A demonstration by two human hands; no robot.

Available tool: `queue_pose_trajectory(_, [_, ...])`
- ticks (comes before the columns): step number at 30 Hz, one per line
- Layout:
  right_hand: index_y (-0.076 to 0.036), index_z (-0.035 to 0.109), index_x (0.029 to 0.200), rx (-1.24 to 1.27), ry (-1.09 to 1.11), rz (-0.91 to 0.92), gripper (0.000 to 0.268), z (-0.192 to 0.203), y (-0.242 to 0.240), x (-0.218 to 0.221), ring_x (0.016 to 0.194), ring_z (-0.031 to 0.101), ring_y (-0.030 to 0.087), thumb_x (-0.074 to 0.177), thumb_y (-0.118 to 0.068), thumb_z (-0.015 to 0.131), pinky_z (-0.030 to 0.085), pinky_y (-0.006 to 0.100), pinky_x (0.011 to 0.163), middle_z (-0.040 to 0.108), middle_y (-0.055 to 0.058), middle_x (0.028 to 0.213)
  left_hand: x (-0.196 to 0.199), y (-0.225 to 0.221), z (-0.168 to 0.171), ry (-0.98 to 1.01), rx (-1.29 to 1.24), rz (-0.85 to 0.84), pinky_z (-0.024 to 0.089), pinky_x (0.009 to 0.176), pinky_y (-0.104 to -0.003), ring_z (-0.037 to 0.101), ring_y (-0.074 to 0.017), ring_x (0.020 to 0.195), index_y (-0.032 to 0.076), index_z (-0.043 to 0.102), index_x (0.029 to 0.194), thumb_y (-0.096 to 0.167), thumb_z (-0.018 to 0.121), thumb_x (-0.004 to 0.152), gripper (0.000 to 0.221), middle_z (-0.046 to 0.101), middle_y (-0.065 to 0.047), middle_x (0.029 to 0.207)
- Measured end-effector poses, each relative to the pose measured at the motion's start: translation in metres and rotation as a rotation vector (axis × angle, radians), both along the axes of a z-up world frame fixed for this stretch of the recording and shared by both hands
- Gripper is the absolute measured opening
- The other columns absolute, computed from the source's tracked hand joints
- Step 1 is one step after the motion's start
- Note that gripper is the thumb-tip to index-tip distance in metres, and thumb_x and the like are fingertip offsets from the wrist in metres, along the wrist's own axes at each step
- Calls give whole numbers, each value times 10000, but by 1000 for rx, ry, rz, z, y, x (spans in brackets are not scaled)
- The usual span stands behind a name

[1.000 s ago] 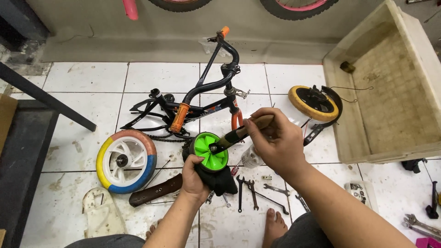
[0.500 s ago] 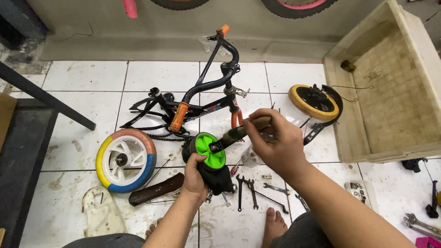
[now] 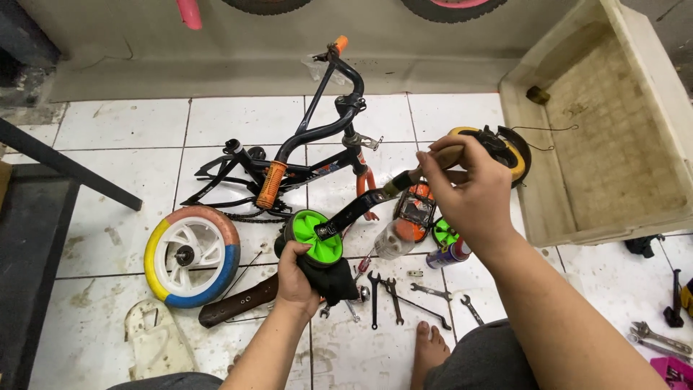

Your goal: Cleaning a small bicycle wheel with a cloth and using a brush to clean other bike parts on the floor.

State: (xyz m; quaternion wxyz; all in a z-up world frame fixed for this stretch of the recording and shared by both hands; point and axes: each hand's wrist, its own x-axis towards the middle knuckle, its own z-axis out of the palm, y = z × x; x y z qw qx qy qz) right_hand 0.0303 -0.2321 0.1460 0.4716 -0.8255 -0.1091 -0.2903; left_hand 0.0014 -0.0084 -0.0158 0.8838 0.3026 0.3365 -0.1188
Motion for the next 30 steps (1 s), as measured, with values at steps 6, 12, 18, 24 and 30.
queue_pose_trajectory(6, [46,602,1048,256,98,-28,134,-3,1,1,778,750,225,994,-4,715,665,342,668,711,167,848,1,-3,15,7,-9,66,580,737,-417,717,-308,768,49,724,993,220,642,671,373,738,-210,886])
queue_pose_trajectory(12, [24,607,1054,432,325,-107,162,-14,-21,21,763,754,203,987,-72,719,705,352,705,711,160,865,-3,-2,32,44,-15,100,587,754,-440,725,-327,782,50,719,1006,265,617,649,429,740,-217,904])
queue_pose_trajectory(18, [37,615,1078,490,391,-158,238,-28,-50,31,755,760,245,974,-125,756,706,388,708,704,200,874,-7,-6,27,76,20,31,578,772,-404,718,-296,785,74,727,1005,262,630,652,411,742,-186,904])
queue_pose_trajectory(24, [25,618,1094,500,453,-72,267,-21,-40,19,788,750,246,962,-153,766,698,386,704,708,184,906,-9,-16,-15,86,56,-20,568,780,-399,716,-283,814,68,733,1021,229,649,664,400,746,-184,928])
queue_pose_trajectory(30, [19,661,1070,333,586,13,214,-43,-19,7,785,767,279,913,-81,767,681,383,668,730,194,858,-16,-27,-29,118,119,-125,557,711,-382,699,-260,731,75,735,982,244,658,679,355,737,-161,847])
